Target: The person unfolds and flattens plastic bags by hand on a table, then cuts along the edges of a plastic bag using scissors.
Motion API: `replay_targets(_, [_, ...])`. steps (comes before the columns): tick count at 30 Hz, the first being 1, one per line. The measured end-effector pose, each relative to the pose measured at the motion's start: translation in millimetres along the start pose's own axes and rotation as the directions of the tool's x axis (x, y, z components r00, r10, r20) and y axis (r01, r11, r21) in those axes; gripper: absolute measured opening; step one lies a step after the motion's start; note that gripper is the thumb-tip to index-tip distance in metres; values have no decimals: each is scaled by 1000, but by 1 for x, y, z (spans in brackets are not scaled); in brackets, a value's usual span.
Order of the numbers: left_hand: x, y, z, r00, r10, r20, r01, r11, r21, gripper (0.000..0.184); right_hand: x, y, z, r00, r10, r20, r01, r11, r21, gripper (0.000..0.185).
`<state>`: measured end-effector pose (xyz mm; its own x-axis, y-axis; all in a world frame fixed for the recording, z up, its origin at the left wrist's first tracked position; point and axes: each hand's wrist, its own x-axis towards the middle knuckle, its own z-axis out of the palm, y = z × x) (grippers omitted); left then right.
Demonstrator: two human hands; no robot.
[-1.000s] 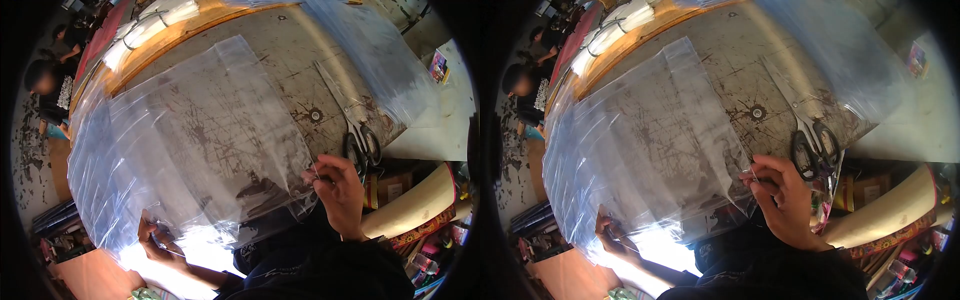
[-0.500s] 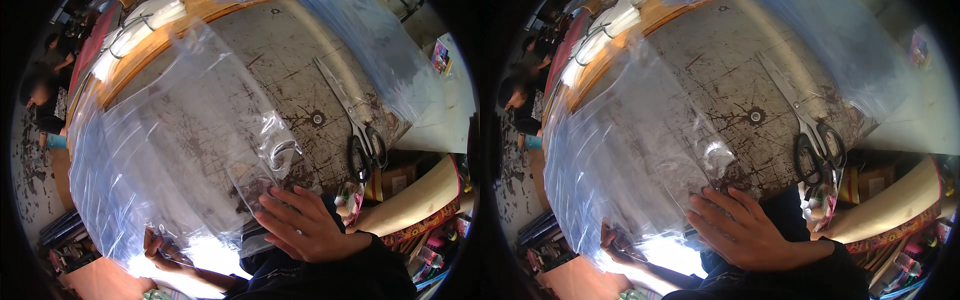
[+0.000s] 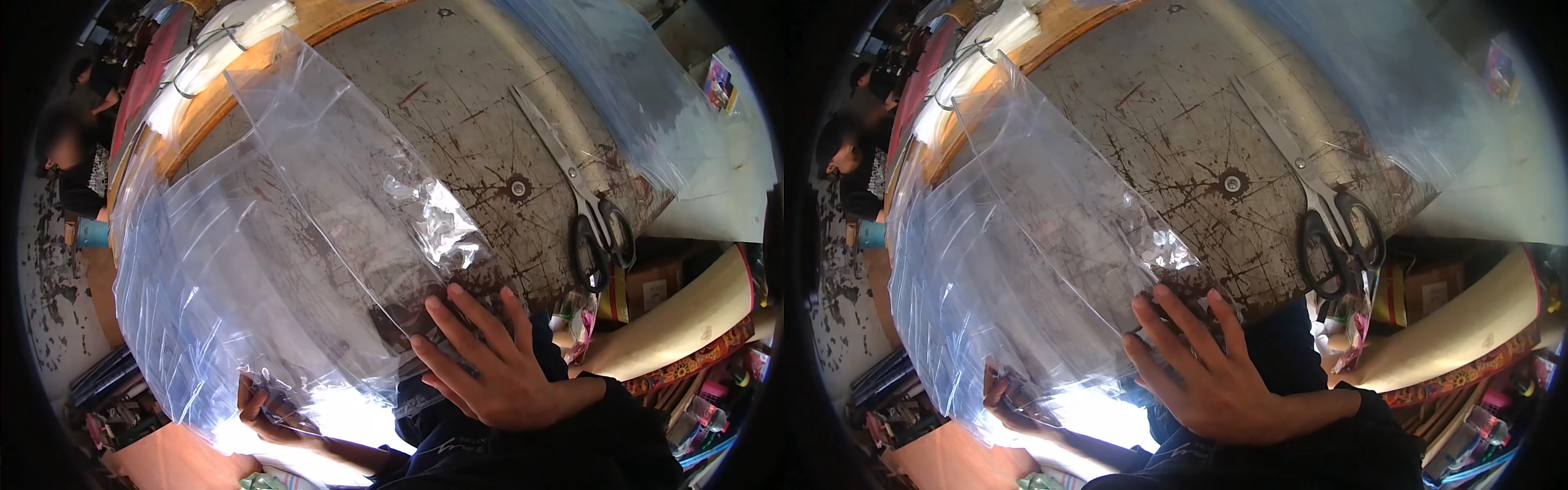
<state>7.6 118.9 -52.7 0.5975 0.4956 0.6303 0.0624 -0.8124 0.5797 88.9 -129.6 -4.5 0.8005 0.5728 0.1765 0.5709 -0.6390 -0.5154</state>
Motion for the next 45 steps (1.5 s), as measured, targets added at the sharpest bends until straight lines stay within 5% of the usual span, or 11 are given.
replay_targets(15, [10,15,-7,994,-33,104,25,997,80,23,0,7,5,999,-42,4,42,999,-2,42])
replay_targets(18, [19,35,-14,972,-67,226,20,979,204,44,1,8,4,999,-45,6,45,999,-7,41])
replay_targets(21, [22,43,-15,971,-161,174,156,987,42,83,2,9,2,998,-57,11,57,998,-8,35])
replay_targets(25, [23,54,-12,963,-244,113,254,963,-90,94,0,11,3,997,-68,25,69,997,-27,31])
replay_targets(28, [23,48,-13,958,-181,224,234,942,-241,97,1,10,3,997,-66,32,67,998,-12,41])
replay_targets(29, [19,58,-13,910,-307,278,389,864,-320,99,1,10,3,997,-75,29,76,997,-10,41])
replay_targets(32, [20,72,-5,861,-454,230,509,760,-405,99,1,10,3,997,-82,3,82,996,-39,38])
replay_targets(37, [12,97,-4,877,-459,142,452,689,-567,81,1,10,5,997,-77,13,77,996,-47,42])
replay_targets(40, [5,117,3,824,-468,319,565,640,-521,92,1,10,7,997,-76,-3,75,996,-48,42])
replay_targets(41, [4,127,9,791,-478,381,605,524,-599,89,1,10,6,996,-84,-5,83,995,-51,42])
replay_targets(45, [6,133,21,782,-335,526,608,598,-522,80,1,12,4,996,-81,24,83,991,-105,45])
